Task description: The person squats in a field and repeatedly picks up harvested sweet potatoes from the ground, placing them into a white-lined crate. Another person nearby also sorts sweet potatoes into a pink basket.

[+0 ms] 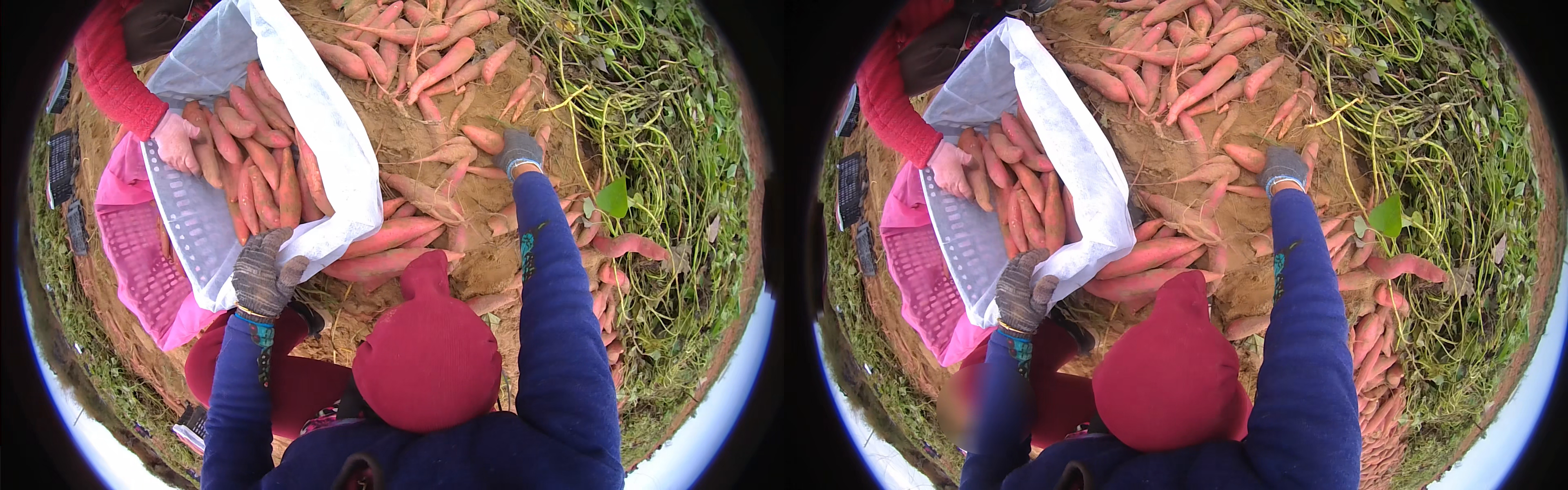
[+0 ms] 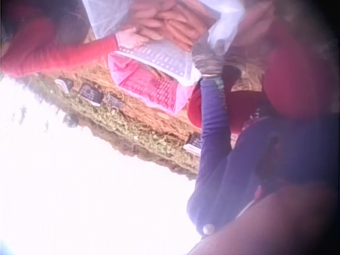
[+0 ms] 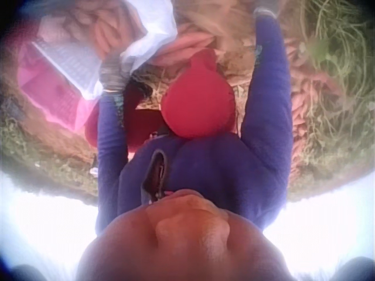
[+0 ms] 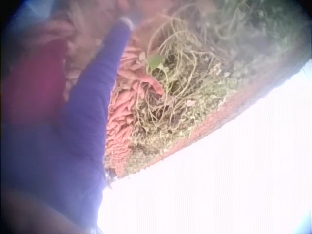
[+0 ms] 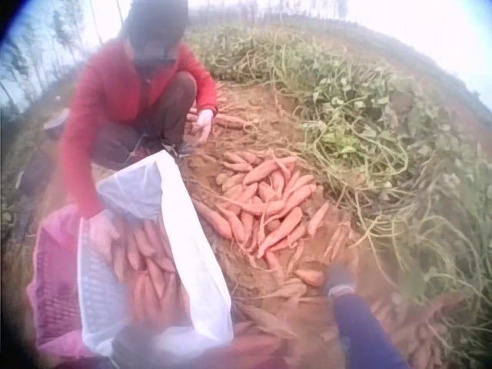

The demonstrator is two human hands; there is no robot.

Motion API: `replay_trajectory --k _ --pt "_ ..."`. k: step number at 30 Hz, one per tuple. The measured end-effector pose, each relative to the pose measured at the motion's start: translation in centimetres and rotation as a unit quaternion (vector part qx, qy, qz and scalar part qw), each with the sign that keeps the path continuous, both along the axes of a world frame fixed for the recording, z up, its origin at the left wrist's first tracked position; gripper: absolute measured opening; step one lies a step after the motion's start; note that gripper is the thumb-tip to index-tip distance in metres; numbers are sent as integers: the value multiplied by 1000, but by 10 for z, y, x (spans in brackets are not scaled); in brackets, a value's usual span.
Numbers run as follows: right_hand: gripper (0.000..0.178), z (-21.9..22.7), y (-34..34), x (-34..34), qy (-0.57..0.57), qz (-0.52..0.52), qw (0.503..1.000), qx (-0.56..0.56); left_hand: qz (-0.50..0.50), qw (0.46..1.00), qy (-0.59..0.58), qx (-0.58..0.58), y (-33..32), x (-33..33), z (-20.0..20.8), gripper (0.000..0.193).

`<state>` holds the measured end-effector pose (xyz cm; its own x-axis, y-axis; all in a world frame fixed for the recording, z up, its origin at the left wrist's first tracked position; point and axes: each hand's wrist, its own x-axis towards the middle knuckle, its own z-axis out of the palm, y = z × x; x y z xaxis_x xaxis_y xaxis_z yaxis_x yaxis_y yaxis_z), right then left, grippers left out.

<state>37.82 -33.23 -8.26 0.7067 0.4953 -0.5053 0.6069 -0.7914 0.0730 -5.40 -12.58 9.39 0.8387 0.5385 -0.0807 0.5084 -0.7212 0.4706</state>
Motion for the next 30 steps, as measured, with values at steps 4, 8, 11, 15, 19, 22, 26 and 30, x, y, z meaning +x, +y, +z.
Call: replay_trajectory --k 4,8,11,15,19,22,26,30 --pt "44 50 -13 -20 20 -99 984 146 141 971 -97 -164 -4 15 15 31" --pt "46 138 -13 -67 122 -185 865 450 162 870 -219 -411 -34 62 33 38" --pt "40 183 -1 -104 183 -64 830 523 114 732 -312 -595 -56 122 25 62" --pt "33 150 41 -79 159 -79 830 529 256 543 -321 -733 -41 132 22 71" --pt "35 54 93 -53 59 -53 953 292 228 437 -415 -765 34 77 31 71" --pt "37 15 119 -61 70 -31 985 156 203 528 -399 -722 94 20 50 66" --pt "49 17 136 -71 92 2 994 58 373 624 -396 -562 136 -1 43 61" --pt "54 13 133 -56 147 -78 986 31 323 748 -329 -477 125 26 11 59"
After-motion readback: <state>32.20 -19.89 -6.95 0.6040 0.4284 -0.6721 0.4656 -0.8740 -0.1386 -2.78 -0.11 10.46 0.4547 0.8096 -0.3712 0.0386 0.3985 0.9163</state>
